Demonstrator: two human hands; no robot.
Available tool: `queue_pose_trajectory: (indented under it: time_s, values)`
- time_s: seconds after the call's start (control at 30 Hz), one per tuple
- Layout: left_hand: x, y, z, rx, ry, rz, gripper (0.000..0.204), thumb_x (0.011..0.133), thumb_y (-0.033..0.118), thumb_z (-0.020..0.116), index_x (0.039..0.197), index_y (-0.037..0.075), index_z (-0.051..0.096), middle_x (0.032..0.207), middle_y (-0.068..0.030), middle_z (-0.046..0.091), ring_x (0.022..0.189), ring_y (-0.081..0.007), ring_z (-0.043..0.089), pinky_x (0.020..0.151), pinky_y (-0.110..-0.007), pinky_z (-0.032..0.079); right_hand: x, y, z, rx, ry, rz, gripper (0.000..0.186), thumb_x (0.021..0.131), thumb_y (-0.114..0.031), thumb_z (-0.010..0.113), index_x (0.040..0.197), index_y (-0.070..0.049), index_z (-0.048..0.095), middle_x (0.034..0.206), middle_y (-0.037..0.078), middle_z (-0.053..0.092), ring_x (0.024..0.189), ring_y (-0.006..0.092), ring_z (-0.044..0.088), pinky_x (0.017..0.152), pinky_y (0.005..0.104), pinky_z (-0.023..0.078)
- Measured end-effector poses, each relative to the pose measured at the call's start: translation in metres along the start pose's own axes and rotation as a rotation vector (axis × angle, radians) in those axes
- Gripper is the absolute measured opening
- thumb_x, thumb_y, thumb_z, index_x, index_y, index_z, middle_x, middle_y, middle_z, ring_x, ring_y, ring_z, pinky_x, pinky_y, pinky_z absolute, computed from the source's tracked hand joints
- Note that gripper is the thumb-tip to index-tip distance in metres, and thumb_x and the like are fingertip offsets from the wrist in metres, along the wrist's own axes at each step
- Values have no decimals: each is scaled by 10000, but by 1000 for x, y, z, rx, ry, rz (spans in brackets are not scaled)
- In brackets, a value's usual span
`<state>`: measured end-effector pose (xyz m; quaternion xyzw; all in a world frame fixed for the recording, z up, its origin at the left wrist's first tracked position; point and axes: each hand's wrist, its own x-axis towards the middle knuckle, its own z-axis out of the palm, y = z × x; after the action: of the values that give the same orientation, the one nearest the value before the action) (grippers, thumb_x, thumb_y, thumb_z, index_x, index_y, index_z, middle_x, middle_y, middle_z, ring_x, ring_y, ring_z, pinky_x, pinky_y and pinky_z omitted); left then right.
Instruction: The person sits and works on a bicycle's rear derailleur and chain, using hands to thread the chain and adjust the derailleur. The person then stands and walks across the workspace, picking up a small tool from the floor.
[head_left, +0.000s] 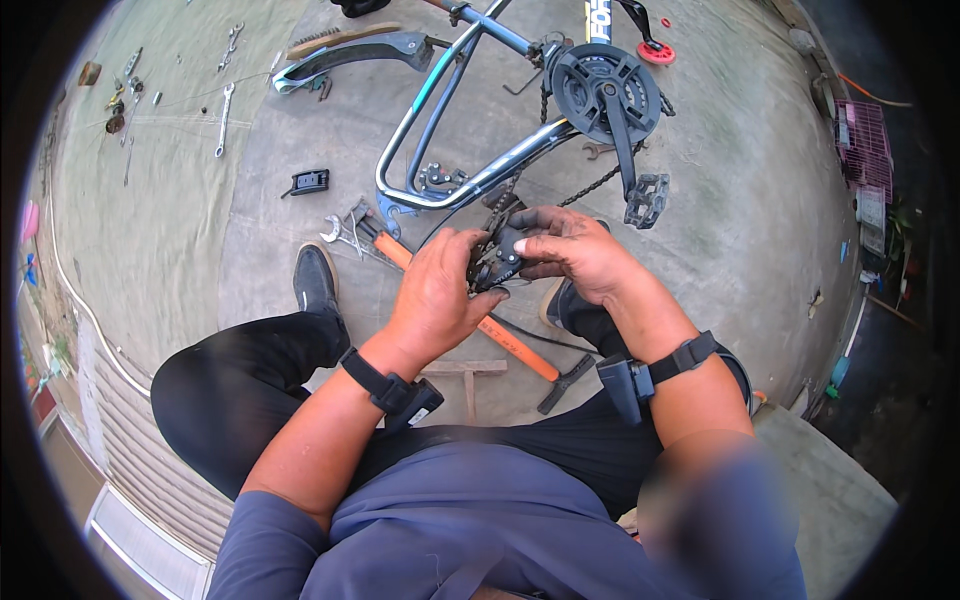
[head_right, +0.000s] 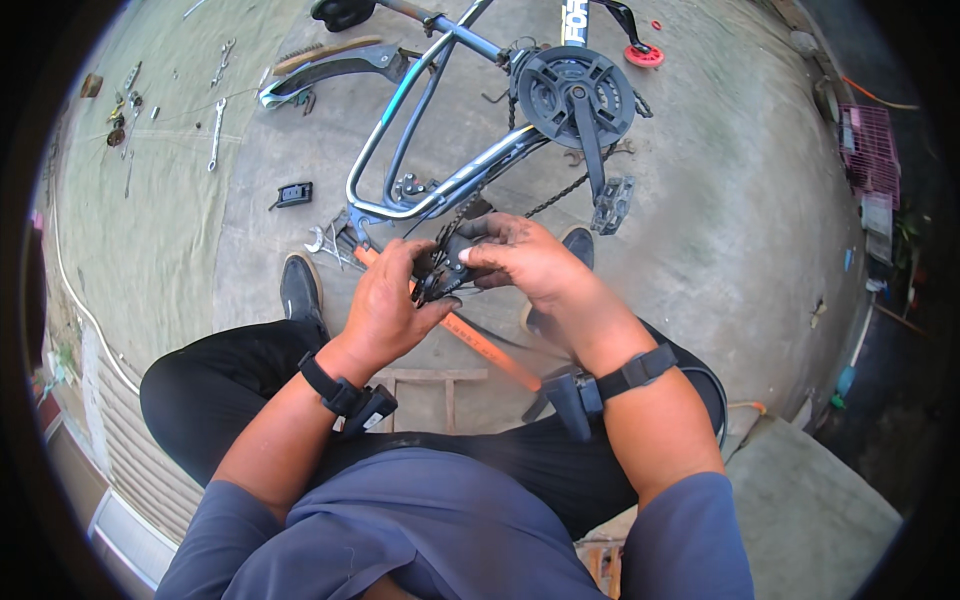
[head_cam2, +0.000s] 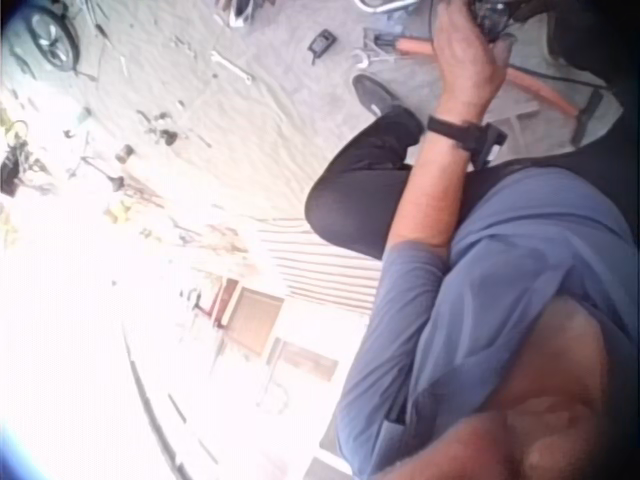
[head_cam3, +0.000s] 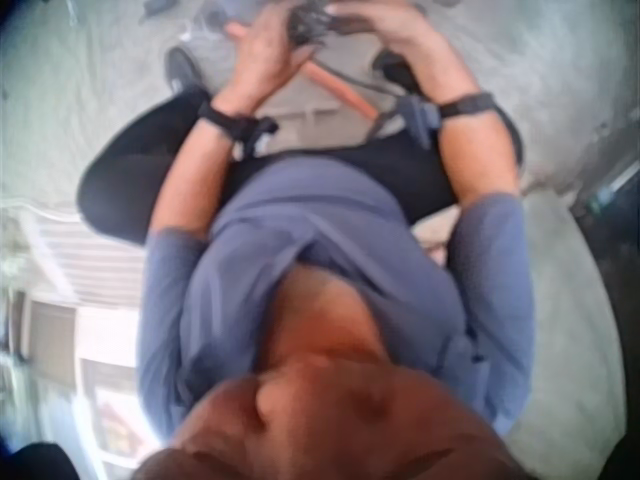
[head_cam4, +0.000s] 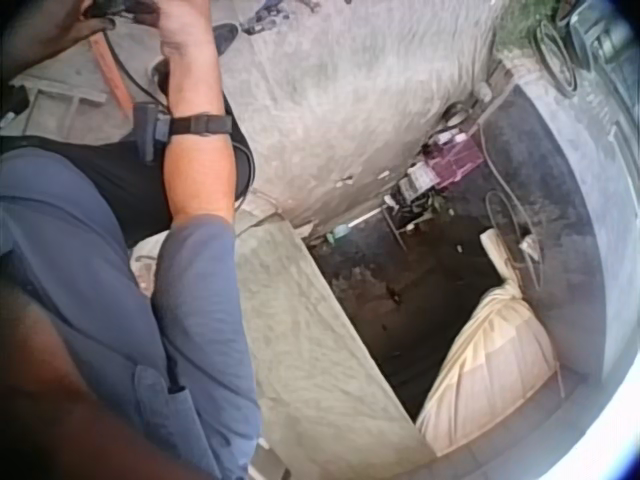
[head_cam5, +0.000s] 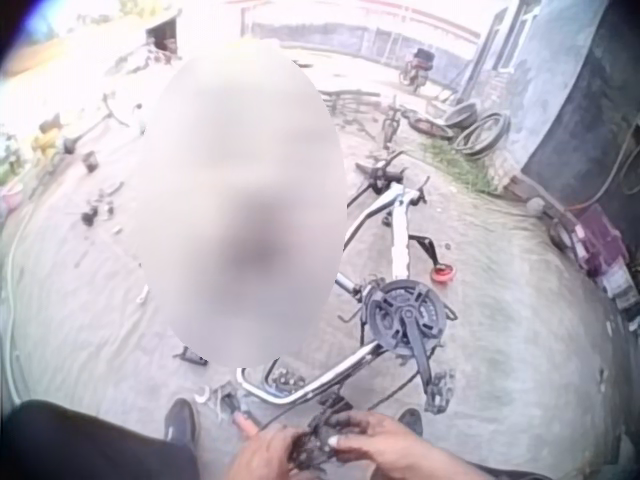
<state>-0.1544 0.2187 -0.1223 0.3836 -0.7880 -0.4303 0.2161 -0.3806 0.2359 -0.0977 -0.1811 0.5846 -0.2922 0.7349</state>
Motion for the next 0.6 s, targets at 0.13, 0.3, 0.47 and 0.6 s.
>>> queue_pose_trajectory:
  time_s: [0.13,0.3,0.47,0.6]
  values:
    - [-2,-3,2,-52,23,-6,708,679,119,926,1266,25,541,1057,-160,606,944,-349,642,818,-431,527,0,2,-5,4,-17,-14,388,902,-122,710,1266,-13,632,1095,71,704,983,170,695,850,338,579]
    - [-3,-4,2,-44,57,47,611,680,126,914,1190,42,588,1032,-140,601,934,-353,631,800,-445,514,0,-1,-6,0,-18,-6,444,903,-117,698,1316,9,593,1079,82,696,967,172,693,848,330,580]
    - [-5,-1,2,-69,41,41,530,703,129,892,1162,78,631,1036,-129,598,939,-354,627,793,-452,508,1,0,-8,6,-30,0,455,908,-120,687,1328,21,582,1083,82,696,965,169,692,845,325,575]
    - [-5,-3,4,-70,47,56,526,712,126,886,1178,90,644,1038,-129,599,935,-353,628,789,-452,510,3,0,-9,4,-54,0,467,904,-147,698,1325,22,585,1075,79,701,960,166,690,845,319,570]
